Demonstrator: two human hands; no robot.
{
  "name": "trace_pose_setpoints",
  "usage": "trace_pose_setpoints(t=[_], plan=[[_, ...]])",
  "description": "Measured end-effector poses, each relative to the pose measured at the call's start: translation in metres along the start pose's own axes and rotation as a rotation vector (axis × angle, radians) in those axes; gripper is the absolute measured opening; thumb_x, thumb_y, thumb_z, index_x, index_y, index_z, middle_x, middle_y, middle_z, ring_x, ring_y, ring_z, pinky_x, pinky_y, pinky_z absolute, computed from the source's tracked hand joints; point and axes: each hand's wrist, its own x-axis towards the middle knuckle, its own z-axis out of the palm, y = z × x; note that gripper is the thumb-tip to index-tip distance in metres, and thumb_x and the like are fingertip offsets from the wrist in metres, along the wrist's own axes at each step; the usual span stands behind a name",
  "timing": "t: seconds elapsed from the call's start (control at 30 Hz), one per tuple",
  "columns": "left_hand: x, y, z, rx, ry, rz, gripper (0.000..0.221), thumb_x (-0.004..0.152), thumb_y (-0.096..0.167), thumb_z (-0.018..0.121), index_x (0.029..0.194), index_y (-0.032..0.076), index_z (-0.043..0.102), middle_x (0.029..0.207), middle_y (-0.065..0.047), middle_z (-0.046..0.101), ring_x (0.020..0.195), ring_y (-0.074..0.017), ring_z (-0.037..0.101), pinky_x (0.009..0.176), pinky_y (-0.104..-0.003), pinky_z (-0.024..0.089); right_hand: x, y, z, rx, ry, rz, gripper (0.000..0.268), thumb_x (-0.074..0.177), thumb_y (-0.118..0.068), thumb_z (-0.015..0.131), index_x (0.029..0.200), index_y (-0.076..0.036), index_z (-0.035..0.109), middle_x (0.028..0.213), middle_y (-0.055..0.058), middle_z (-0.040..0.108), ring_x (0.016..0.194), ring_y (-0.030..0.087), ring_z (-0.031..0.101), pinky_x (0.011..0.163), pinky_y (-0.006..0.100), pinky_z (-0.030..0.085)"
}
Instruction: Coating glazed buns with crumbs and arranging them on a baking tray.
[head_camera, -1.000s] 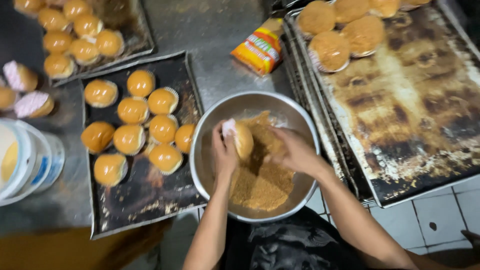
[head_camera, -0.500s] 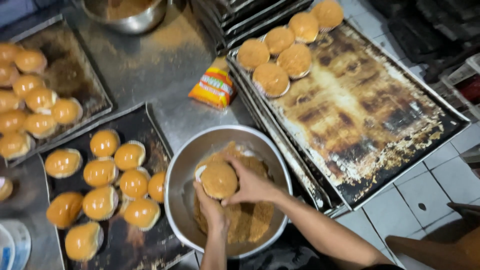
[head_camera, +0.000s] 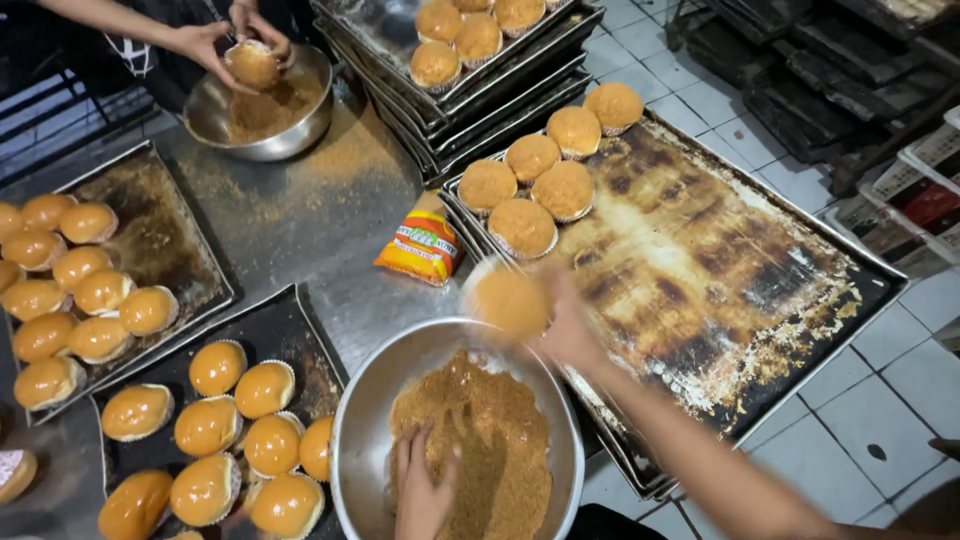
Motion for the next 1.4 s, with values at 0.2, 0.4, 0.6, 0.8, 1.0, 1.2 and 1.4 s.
trace_pose_setpoints(t=[0.2, 0.4, 0.6, 0.8, 1.0, 1.2, 1.4], plan=[[-0.015, -0.010, -0.004, -0.024, 0.048, -0.025, 0.060, 0.085, 0.047, 0.060, 0.140, 0.025, 0.058, 0.152, -0.002, 0.048, 0.137, -0.0229, 0.055, 0.111, -0.047, 0.044, 0.109, 0.022, -0.132, -0.225, 0.424, -0.028, 0.106, 0.063, -0.009, 0.091, 0.150, -0.008, 0.031, 0.149, 0.021, 0.045, 0.132, 0.043, 0.049, 0.106, 0.069, 0.042], [-0.033, -0.013, -0.012, -0.256, 0.317, -0.043, 0.048, 0.083, 0.027, 0.068, 0.130, 0.016, 0.069, 0.136, -0.003, 0.064, 0.111, -0.0212, 0.074, 0.094, -0.035, 0.057, 0.206, 0.135, -0.166, -0.394, 0.349, -0.097, 0.109, 0.066, -0.031, 0.092, 0.149, -0.007, 0.026, 0.148, 0.025, 0.043, 0.135, 0.043, 0.042, 0.106, 0.057, 0.038], [-0.034, -0.095, -0.025, -0.491, 0.622, 0.104, 0.043, 0.090, 0.006, 0.064, 0.132, 0.004, 0.062, 0.125, -0.013, 0.065, 0.102, -0.0189, 0.070, 0.090, -0.027, 0.053, 0.200, 0.119, -0.149, -0.410, 0.370, -0.488, 0.089, 0.069, -0.028, 0.087, 0.142, -0.003, 0.043, 0.132, 0.025, 0.059, 0.118, 0.038, 0.058, 0.095, 0.048, 0.044], [-0.051, -0.176, -0.035, -0.481, 1.143, -0.074, 0.033, 0.090, 0.007, 0.062, 0.122, 0.009, 0.058, 0.122, -0.011, 0.062, 0.112, -0.0220, 0.060, 0.100, -0.033, 0.046, 0.220, 0.142, -0.138, -0.082, 0.155, -0.252, 0.042, 0.102, -0.034, 0.064, 0.139, -0.015, 0.061, 0.130, 0.009, 0.066, 0.112, 0.023, 0.064, 0.094, 0.038, 0.051], [-0.027, -0.130, -0.049, -0.389, 1.052, -0.035, 0.081, 0.066, 0.011, 0.084, 0.137, -0.001, 0.046, 0.137, -0.022, 0.057, 0.127, -0.0333, 0.058, 0.107, -0.042, 0.048, 0.122, 0.067, -0.027, -0.076, -0.098, -0.473, 0.031, 0.117, -0.018, 0.047, 0.145, -0.005, 0.047, 0.139, 0.017, 0.053, 0.128, 0.028, 0.050, 0.112, 0.043, 0.038], [0.008, -0.128, -0.059, -0.052, 1.034, -0.570, 0.131, 0.057, 0.040, 0.097, 0.158, 0.008, 0.020, 0.152, -0.027, 0.035, 0.144, -0.0439, 0.033, 0.114, -0.055, 0.030, -0.020, 0.026, 0.130, -0.184, -0.502, -0.080, 0.037, 0.087, -0.010, 0.064, 0.124, -0.009, 0.070, 0.104, 0.016, 0.072, 0.086, 0.027, 0.066, 0.074, 0.040, 0.050], [0.003, -0.146, -0.078, -0.051, 1.081, -0.556, 0.108, 0.053, 0.036, 0.093, 0.146, 0.011, 0.044, 0.132, -0.015, 0.055, 0.129, -0.0351, 0.052, 0.112, -0.046, 0.033, -0.031, 0.037, 0.152, -0.337, -0.655, -0.076, 0.043, 0.091, -0.012, 0.067, 0.133, -0.005, 0.069, 0.113, 0.031, 0.072, 0.105, 0.043, 0.072, 0.094, 0.051, 0.054]])
